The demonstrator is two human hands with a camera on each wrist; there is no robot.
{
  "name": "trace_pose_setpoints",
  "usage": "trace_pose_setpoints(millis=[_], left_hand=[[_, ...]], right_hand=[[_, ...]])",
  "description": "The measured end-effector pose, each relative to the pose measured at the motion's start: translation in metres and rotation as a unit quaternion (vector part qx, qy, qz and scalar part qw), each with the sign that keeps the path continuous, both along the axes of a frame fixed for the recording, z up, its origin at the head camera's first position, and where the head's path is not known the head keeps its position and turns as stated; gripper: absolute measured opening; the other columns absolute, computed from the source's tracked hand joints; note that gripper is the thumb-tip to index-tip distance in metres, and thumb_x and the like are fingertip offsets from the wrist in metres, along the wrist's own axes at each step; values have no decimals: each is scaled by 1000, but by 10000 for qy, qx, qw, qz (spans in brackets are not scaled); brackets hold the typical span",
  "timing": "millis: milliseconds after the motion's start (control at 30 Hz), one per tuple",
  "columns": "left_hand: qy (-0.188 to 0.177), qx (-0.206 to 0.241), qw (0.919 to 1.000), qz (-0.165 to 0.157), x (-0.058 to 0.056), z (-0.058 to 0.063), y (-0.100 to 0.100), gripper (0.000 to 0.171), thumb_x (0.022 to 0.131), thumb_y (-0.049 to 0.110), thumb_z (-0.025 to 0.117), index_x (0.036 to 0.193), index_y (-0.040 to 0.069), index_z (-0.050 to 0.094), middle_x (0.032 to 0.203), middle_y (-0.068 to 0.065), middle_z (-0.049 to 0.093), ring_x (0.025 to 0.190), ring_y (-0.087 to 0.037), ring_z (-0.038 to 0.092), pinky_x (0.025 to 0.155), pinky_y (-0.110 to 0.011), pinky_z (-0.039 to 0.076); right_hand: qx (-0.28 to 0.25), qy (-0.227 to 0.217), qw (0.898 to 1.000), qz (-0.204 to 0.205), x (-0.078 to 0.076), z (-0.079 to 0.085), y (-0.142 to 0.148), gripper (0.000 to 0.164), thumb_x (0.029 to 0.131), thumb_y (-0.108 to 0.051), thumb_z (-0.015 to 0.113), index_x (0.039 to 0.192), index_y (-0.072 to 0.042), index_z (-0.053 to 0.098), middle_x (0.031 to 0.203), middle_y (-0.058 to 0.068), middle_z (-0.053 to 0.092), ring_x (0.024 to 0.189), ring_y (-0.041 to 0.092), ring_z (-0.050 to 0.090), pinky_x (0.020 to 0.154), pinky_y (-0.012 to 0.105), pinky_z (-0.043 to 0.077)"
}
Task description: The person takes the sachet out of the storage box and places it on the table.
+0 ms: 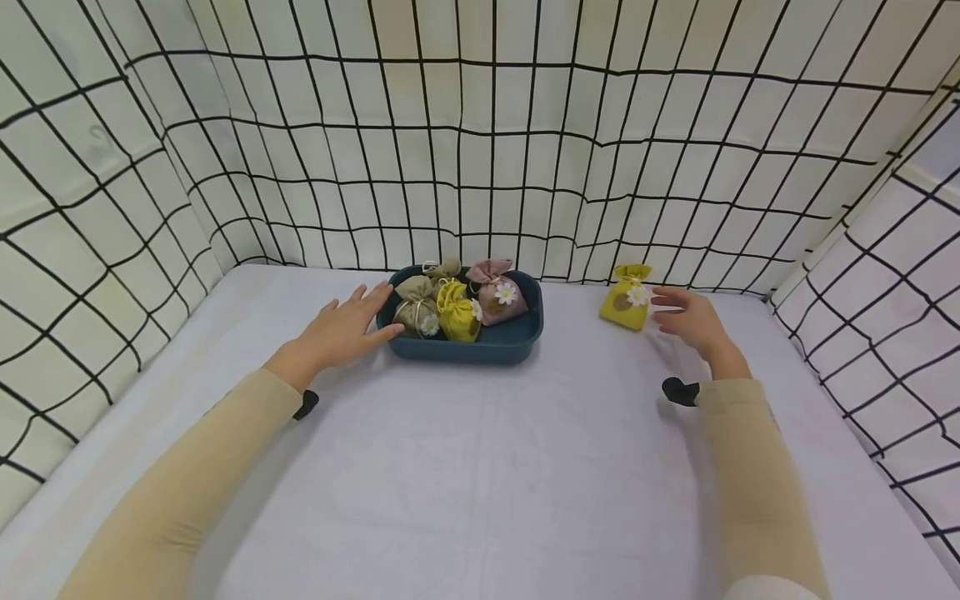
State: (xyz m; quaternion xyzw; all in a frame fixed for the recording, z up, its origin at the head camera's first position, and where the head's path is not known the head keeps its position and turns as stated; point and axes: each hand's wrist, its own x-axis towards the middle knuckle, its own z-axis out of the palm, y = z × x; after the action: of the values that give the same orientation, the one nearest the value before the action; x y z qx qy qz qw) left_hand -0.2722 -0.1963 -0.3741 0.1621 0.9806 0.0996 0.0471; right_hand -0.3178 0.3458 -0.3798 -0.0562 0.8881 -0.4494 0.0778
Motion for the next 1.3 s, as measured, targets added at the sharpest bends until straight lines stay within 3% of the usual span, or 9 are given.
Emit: trace_pose_setpoints(millis=[100,333,767,1000,1300], left_hand=[[-1,-6,10000,3,0,0,0,90,104,66,41,166,8,12,171,-11,10,155,-41,9,117,-70,13],[12,-26,10000,15,-1,-1,1,90,103,67,41,166,9,11,171,-12,9,155,-42,8,117,-71,13],[-35,3,10000,43,0,0,1,90,103,67,40,166,9,10,171,-11,8,155,-41,7,117,-70,12],[-19,-9,10000,51,-1,1,1,90,103,67,40,166,10,10,172,-11,8,155,-41,8,117,-70,12],[10,22,10000,18,-1,-1,1,91,103,67,40,166,9,11,171,-11,9,155,-41,8,117,-70,12]], right_hand=[[11,-19,10000,-21,2,2,3,61,106,-4,55,159,6,27,154,32,40,108,5,56,89,22,56],[116,159,9998,-81,9,9,5,57,106,-3,55,157,8,31,151,33,43,106,4,56,89,23,56],[-123,382,9989,-239,15,17,6,53,110,-17,49,156,7,34,149,31,44,103,-2,59,90,22,55],[-77,547,9981,-254,18,26,-2,46,111,-19,49,150,5,45,147,29,48,102,-6,59,95,28,54],[-190,801,9966,-41,23,34,-18,47,110,-19,51,148,8,46,145,30,50,102,-7,59,87,16,53]])
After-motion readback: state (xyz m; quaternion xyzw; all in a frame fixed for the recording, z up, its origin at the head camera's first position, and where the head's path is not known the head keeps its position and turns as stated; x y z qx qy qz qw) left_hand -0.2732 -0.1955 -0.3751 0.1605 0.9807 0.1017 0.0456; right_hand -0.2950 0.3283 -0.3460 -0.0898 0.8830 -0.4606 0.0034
